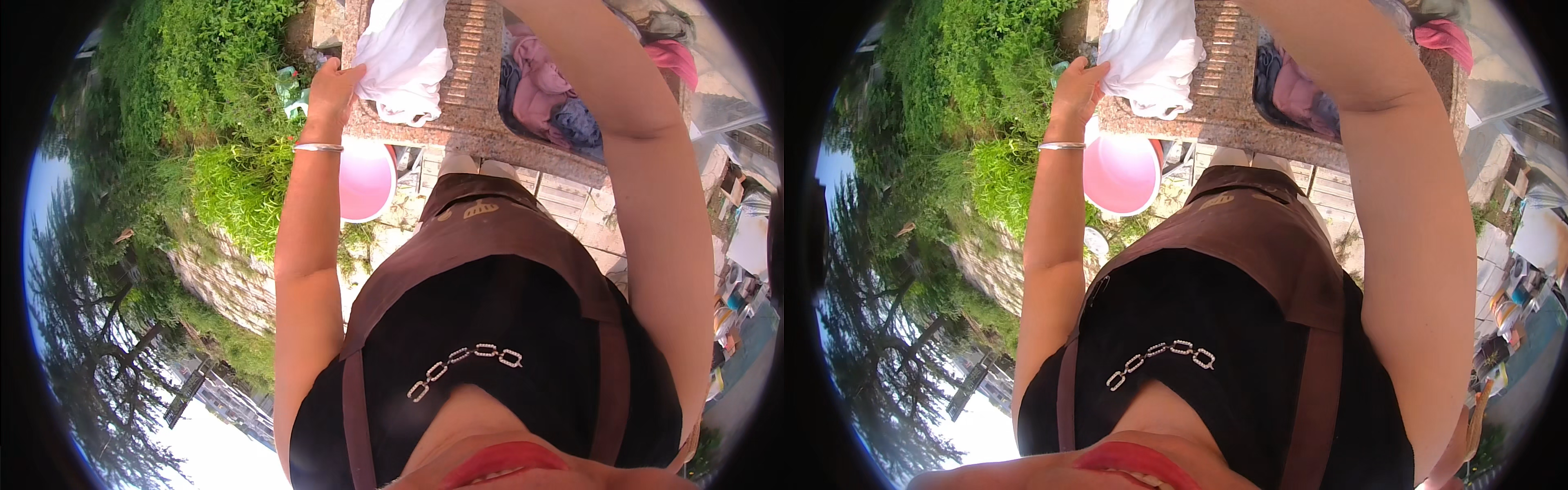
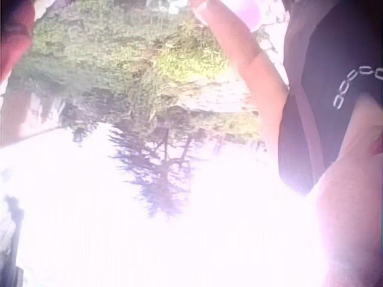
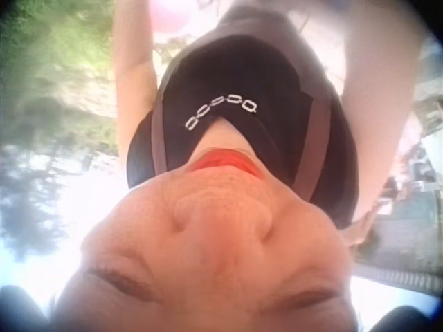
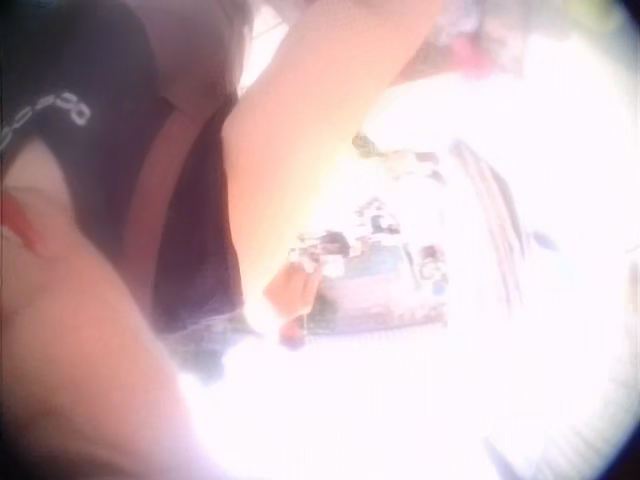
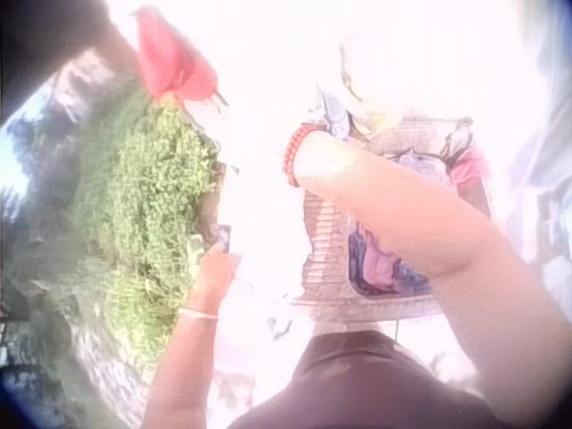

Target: The person washes clothes by hand in a stone outdoor sink, scrubbing a white garment with a bar of soap against the ridged surface of the sink before rinsing it under running water.

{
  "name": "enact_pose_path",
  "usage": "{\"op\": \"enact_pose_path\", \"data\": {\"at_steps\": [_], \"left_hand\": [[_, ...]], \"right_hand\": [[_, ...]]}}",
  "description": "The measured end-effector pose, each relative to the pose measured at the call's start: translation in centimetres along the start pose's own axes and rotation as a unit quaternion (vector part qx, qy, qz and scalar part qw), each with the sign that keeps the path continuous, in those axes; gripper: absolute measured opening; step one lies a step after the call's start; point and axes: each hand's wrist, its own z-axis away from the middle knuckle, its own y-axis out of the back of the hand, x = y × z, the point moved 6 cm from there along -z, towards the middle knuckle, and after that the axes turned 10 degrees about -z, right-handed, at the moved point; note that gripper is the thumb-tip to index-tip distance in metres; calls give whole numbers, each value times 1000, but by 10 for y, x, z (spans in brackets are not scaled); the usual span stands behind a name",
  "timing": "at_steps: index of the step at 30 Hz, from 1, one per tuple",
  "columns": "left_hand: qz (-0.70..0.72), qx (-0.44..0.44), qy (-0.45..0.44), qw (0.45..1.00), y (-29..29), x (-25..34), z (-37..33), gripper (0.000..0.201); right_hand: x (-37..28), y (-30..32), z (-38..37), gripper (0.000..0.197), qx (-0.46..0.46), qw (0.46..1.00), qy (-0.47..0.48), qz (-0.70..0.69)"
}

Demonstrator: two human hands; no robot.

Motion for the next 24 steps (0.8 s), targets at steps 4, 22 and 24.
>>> {"op": "enact_pose_path", "data": {"at_steps": [4,22,24], "left_hand": [[-422,70,-180,886,-23,-68,-9,56],[-422,-64,-583,691,-64,-75,33,24],[-414,-66,-592,688,-64,-76,32,24]], "right_hand": [[-15,16,27,26,-40,995,25,-82],[-251,14,175,11,135,682,284,-660],[-255,5,177,11,164,685,288,-648]]}}
